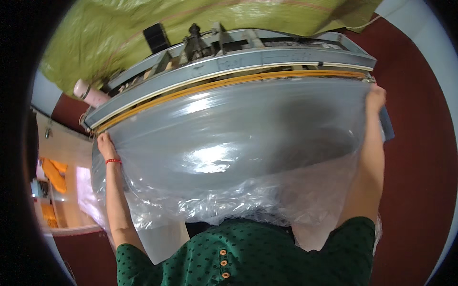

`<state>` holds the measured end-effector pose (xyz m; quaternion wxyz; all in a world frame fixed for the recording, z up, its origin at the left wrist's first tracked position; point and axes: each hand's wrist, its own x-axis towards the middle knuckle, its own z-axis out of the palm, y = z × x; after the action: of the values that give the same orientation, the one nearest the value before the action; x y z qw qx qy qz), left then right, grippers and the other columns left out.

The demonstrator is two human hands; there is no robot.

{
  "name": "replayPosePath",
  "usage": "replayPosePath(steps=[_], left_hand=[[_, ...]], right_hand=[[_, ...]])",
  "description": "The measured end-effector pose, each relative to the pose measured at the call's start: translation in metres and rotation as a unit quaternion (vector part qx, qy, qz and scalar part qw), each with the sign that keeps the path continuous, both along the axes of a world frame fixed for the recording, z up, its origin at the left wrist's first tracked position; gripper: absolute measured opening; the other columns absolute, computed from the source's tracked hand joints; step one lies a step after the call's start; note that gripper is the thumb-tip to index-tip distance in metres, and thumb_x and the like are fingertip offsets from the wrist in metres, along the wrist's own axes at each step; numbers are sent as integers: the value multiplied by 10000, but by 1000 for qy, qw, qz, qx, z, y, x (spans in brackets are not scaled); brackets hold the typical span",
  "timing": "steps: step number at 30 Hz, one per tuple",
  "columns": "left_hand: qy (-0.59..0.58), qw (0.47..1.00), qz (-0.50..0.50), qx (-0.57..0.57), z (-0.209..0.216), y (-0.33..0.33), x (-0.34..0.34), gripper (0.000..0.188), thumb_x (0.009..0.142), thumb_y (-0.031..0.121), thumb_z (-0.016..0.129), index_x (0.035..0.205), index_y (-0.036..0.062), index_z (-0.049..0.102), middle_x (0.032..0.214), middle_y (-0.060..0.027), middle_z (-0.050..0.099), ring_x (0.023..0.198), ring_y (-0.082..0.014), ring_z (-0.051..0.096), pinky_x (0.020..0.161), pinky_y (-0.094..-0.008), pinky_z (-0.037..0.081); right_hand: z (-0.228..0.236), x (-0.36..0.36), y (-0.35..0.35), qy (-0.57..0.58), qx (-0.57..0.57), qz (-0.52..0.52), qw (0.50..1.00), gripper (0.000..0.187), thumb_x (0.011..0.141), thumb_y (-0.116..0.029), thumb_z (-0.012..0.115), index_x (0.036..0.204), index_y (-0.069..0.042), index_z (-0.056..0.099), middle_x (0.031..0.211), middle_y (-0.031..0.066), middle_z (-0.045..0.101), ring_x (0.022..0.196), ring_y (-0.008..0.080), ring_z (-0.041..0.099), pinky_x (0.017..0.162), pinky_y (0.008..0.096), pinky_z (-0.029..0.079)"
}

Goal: The recorder is using a heat sealer to seal large plastic sheets or bags.

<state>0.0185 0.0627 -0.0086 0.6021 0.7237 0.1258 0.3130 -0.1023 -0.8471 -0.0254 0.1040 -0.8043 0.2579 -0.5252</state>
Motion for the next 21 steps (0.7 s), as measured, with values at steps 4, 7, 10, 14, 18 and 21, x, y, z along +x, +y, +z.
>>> replayPosePath(steps=[4, 7, 10, 14, 18, 21], left_hand=[[-22, 997, 40, 56, -24, 56, 38, 146, 784, 173, 551, 689, 85, 483, 581, 50, 416, 506, -31, 342, 440, -184, 261], [-12, 999, -2, 39, -32, 65, 56, 152, 784, 163, 563, 674, 95, 483, 584, 55, 418, 513, -29, 342, 455, -180, 257], [-25, 999, -28, 17, -36, 59, 70, 161, 782, 144, 579, 659, 106, 483, 588, 61, 421, 517, -28, 342, 464, -177, 253], [-28, 999, -18, -3, -40, 87, 63, 114, 775, 113, 585, 726, 82, 487, 648, 38, 465, 548, -49, 403, 494, -176, 320], [-14, 994, -52, -93, -22, 65, 51, 93, 781, 101, 550, 819, 50, 483, 711, -9, 503, 597, -94, 474, 541, -215, 427], [-26, 991, -32, -128, -13, 52, 47, 67, 783, 89, 519, 826, 46, 492, 718, -21, 510, 614, -106, 482, 529, -253, 451]], right_hand=[[-21, 65, 65, -79, 241, 135, 958, 196, 807, -206, 552, 733, -26, 530, 621, 24, 511, 580, 113, 479, 575, 257, 406], [-17, 77, 68, -100, 277, 133, 946, 186, 784, -192, 587, 715, -28, 529, 590, 26, 513, 565, 102, 475, 558, 251, 403], [-23, 77, 51, -94, 217, 97, 967, 167, 757, -178, 608, 718, -38, 527, 605, 30, 528, 555, 91, 477, 543, 241, 399], [-16, 81, 64, -115, 286, 82, 948, 118, 752, -134, 579, 722, -53, 499, 615, 41, 535, 531, 97, 499, 464, 237, 402], [2, 70, 67, -179, 349, 148, 908, 55, 785, -96, 509, 770, -54, 478, 633, 63, 534, 479, 118, 499, 401, 246, 398], [0, 65, 55, -175, 347, 151, 909, 61, 798, -93, 485, 818, -35, 483, 690, 83, 543, 514, 133, 511, 449, 256, 422]])
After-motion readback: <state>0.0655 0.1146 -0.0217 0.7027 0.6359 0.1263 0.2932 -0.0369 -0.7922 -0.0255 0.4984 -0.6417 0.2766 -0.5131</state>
